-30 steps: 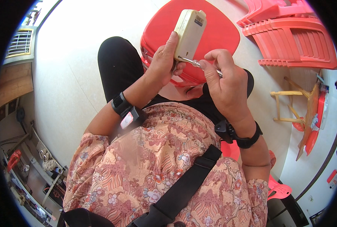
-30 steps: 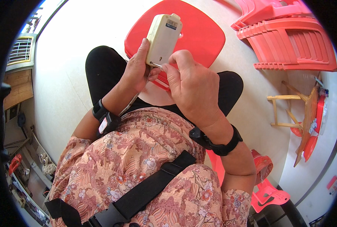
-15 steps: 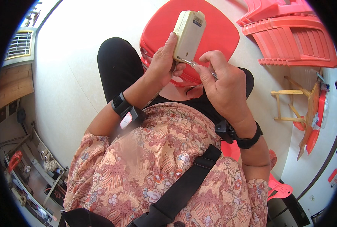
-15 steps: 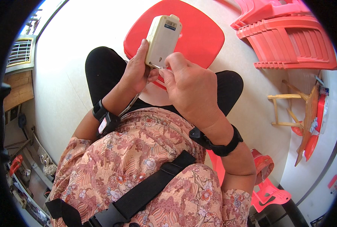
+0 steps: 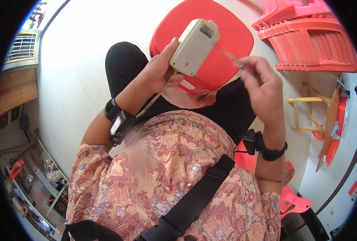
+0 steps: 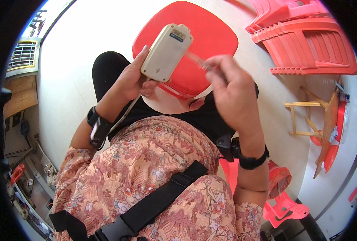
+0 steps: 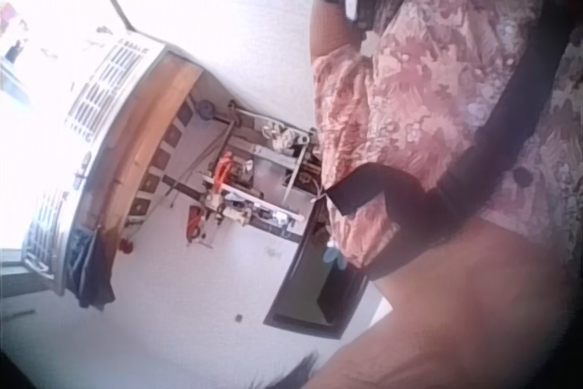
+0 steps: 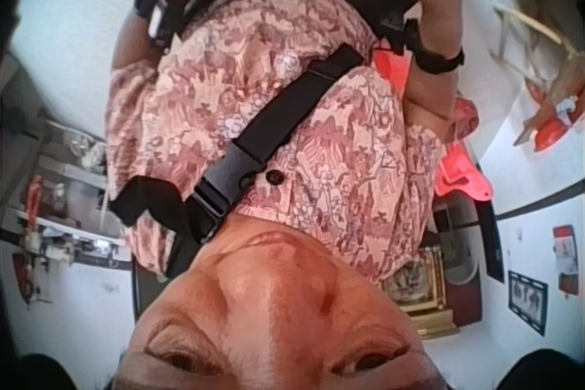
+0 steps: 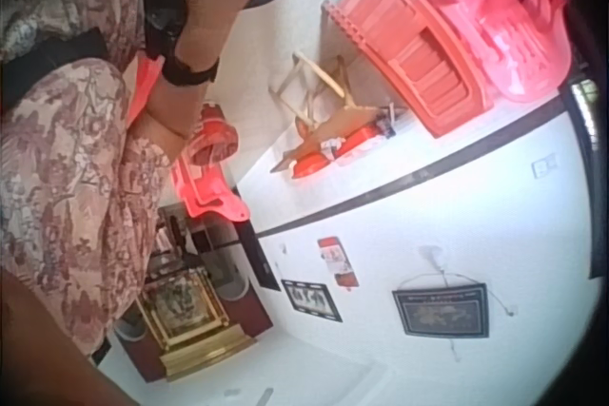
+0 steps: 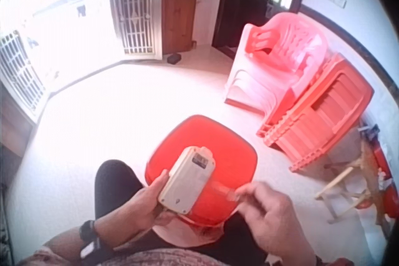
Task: The person retrieves a screwdriver from a shelf and then sits on the floor to disassemble a white electrical device. They use the screwdriver to remove screws from the casing, open the device to reveal internal wiring, and inspect the components.
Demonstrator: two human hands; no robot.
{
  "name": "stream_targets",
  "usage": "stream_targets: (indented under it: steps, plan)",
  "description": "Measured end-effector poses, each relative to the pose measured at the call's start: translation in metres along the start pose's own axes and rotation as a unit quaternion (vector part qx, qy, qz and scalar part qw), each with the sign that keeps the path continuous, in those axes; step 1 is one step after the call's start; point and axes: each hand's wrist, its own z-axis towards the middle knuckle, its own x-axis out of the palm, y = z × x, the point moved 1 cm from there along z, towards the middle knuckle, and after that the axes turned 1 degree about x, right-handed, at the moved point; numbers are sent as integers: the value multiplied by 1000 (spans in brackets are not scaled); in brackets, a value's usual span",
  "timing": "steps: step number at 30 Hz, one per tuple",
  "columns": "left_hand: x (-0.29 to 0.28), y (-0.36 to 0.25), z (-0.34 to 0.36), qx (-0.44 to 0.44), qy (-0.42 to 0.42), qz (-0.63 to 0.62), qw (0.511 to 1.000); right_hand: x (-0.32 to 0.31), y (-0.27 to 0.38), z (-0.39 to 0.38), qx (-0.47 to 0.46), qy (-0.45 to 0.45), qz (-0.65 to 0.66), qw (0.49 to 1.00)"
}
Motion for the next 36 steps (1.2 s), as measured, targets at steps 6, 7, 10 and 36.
stream_targets:
  steps: [6,7,10,36]
  plan:
    - [1,-6,-23,-110,58,112,986,1,-41,25,130,68,175,974]
    - [4,-7,-27,-124,70,121,982,5,-45,26,154,102,200,962]
    - [7,-15,-37,-161,89,167,969,16,-52,23,171,230,262,922]
    - [39,7,11,239,49,-51,969,56,-43,-14,307,75,501,806]
